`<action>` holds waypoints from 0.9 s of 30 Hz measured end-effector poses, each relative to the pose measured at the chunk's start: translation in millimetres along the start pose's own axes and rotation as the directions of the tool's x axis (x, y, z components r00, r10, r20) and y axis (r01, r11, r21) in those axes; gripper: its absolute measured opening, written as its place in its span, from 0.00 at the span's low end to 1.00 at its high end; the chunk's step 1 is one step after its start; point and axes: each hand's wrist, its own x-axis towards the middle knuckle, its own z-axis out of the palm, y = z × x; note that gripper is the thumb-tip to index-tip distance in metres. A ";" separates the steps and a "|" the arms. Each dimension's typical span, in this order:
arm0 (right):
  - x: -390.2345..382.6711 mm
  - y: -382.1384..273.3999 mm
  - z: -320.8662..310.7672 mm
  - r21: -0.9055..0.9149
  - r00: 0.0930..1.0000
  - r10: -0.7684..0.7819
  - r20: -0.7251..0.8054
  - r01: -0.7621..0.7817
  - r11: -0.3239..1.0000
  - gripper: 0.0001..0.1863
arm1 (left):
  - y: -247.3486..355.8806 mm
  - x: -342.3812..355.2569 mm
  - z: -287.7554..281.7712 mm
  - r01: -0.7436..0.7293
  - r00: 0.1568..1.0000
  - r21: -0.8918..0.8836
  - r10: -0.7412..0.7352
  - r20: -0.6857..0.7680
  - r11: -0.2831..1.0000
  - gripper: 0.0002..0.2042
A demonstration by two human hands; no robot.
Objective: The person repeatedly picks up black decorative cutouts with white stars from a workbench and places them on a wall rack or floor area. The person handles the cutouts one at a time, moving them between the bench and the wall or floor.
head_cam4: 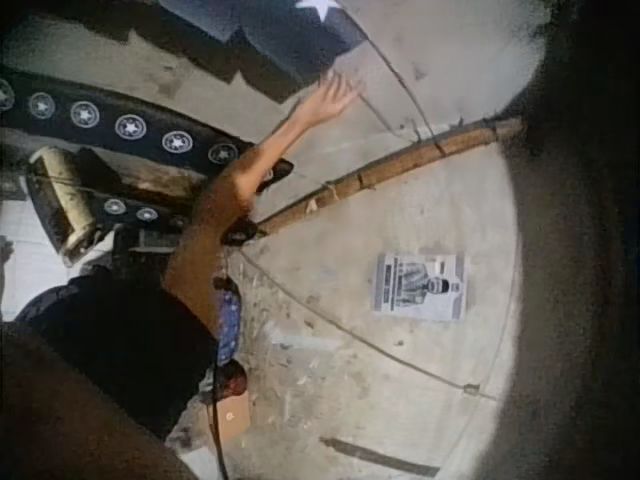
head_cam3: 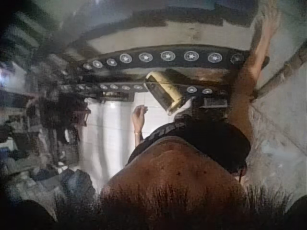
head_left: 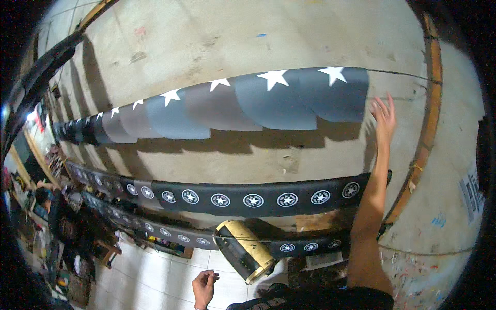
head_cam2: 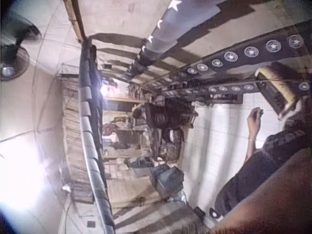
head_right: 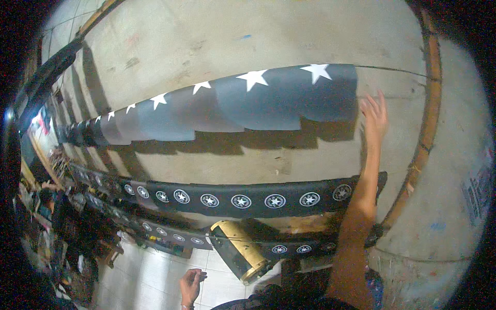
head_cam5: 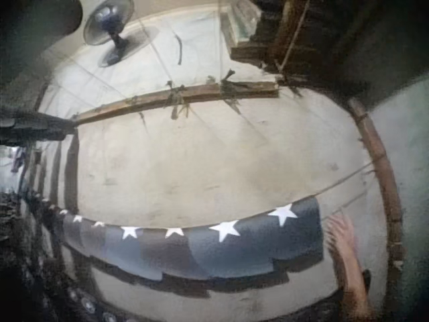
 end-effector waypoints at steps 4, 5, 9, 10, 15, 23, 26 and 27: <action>-122.6 57.7 -35.5 -0.268 0.931 -0.198 -0.307 0.115 0.956 0.21 | -10.4 -1.6 -7.0 0.086 0.996 0.028 -0.086 0.000 0.996 0.07; -158.3 77.6 -39.8 -0.265 0.960 -0.118 -0.255 0.048 0.963 0.16 | -15.5 -2.2 -9.1 0.099 0.995 -0.003 -0.099 0.000 0.995 0.07; -275.3 73.4 56.6 -0.063 0.970 0.090 -0.224 -0.107 0.992 0.11 | -40.1 -29.6 -54.5 0.152 0.988 0.053 -0.150 -0.042 0.987 0.11; -285.7 68.2 79.5 -0.004 0.928 0.238 -0.286 -0.249 0.968 0.11 | -35.6 -42.0 -67.2 0.190 0.979 0.029 -0.187 -0.079 0.981 0.15; -211.4 55.6 32.6 -0.055 0.933 0.186 -0.308 -0.213 0.975 0.23 | -85.3 -71.4 -119.5 0.248 0.966 -0.034 -0.250 -0.064 0.968 0.13; -73.3 42.2 8.0 0.629 0.790 0.496 0.361 -0.599 0.496 0.20 | -88.1 -4.8 -109.7 0.110 0.991 0.037 -0.112 0.069 0.993 0.11; -64.1 27.8 36.6 0.616 0.821 0.468 0.327 -0.560 0.554 0.11 | -51.9 17.1 -78.9 0.054 0.996 0.033 -0.056 0.069 0.998 0.12; -62.4 26.5 41.9 0.600 0.827 0.480 0.292 -0.549 0.581 0.11 | -40.7 19.7 -68.8 0.055 0.996 0.021 -0.056 0.065 0.998 0.12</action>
